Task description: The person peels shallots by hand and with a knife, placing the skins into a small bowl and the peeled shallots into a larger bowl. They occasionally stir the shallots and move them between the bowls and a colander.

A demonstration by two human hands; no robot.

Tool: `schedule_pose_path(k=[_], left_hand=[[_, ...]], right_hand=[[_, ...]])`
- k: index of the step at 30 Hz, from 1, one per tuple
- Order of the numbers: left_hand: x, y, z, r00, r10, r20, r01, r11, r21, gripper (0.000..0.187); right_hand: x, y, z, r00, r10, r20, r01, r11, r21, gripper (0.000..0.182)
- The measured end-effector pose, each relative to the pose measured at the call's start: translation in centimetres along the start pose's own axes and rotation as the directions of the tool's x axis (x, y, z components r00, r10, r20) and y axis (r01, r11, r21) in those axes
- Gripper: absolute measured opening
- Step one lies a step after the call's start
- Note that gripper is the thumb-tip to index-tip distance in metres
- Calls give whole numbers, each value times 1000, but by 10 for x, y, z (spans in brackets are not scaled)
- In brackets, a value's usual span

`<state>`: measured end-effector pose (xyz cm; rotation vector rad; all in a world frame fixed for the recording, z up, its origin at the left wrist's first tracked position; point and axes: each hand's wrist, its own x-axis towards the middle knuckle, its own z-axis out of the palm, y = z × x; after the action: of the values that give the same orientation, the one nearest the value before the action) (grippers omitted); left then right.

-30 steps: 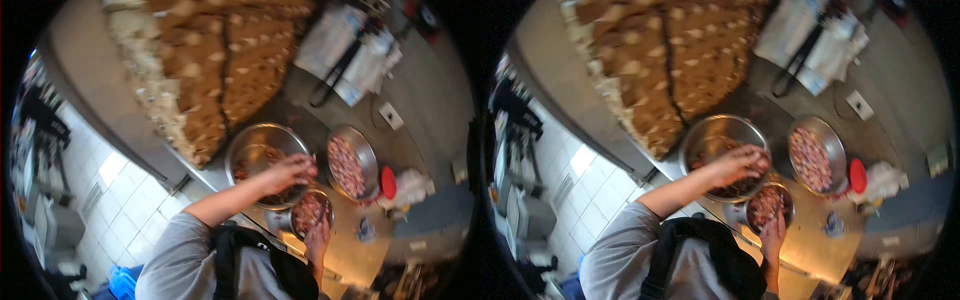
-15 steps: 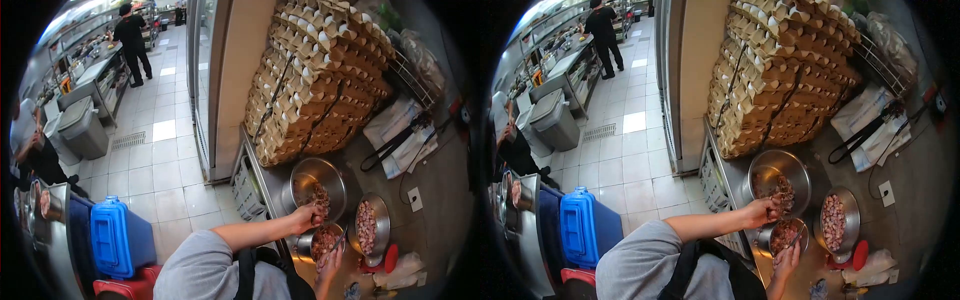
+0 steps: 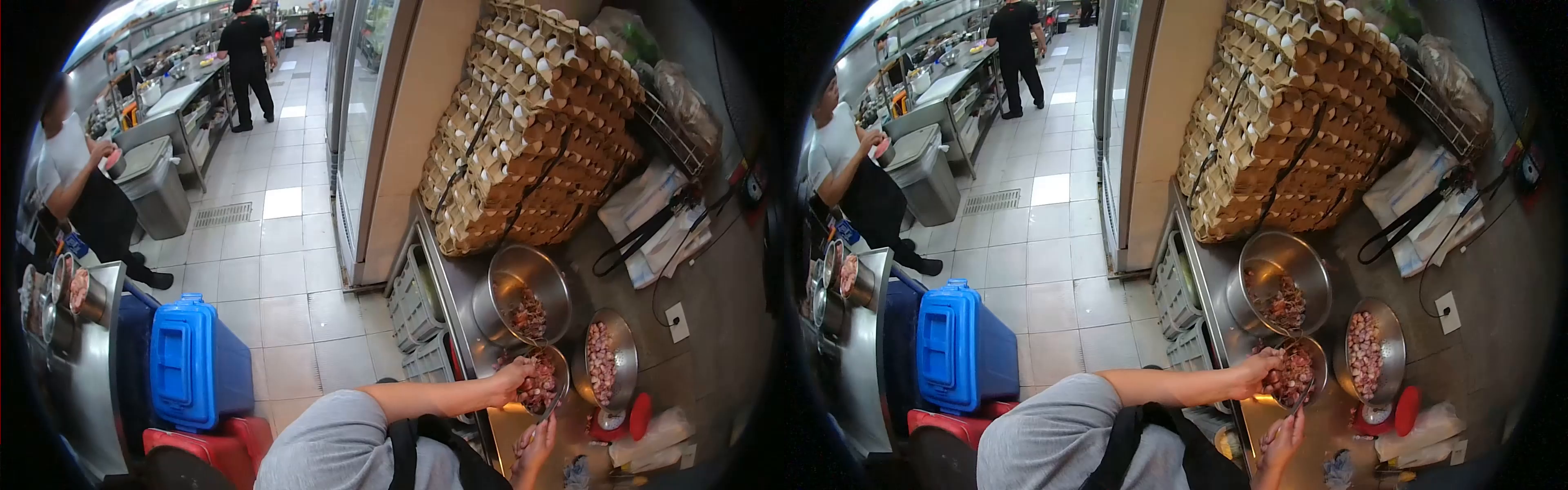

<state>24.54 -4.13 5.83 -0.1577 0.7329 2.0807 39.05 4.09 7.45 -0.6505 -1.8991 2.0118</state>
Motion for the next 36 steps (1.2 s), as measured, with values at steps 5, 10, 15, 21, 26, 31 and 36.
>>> schedule_pose_path(k=[5,10,15,21,26,31,36], left_hand=[[23,17,8,993,-26,116,14,994,104,10],[65,28,6,959,-79,271,65,996,59,11],[71,55,20,943,-201,264,172,977,129,13],[99,44,29,902,-301,309,236,944,230,20],[107,32,32,872,-400,283,310,897,314,35],[102,34,41,881,-425,210,369,893,256,27],[108,36,37,901,-391,186,356,913,198,21]], right_hand=[[19,-7,-3,997,-15,-73,21,997,78,39],[49,-23,12,982,-146,-118,152,987,45,47],[76,-23,3,978,-150,-142,161,985,69,48],[75,-14,1,979,9,-206,54,952,300,40],[79,-11,-6,975,-33,-221,69,985,157,43],[77,-9,-12,985,2,-175,25,988,150,43],[68,-2,-23,981,54,-187,-69,995,-75,44]])
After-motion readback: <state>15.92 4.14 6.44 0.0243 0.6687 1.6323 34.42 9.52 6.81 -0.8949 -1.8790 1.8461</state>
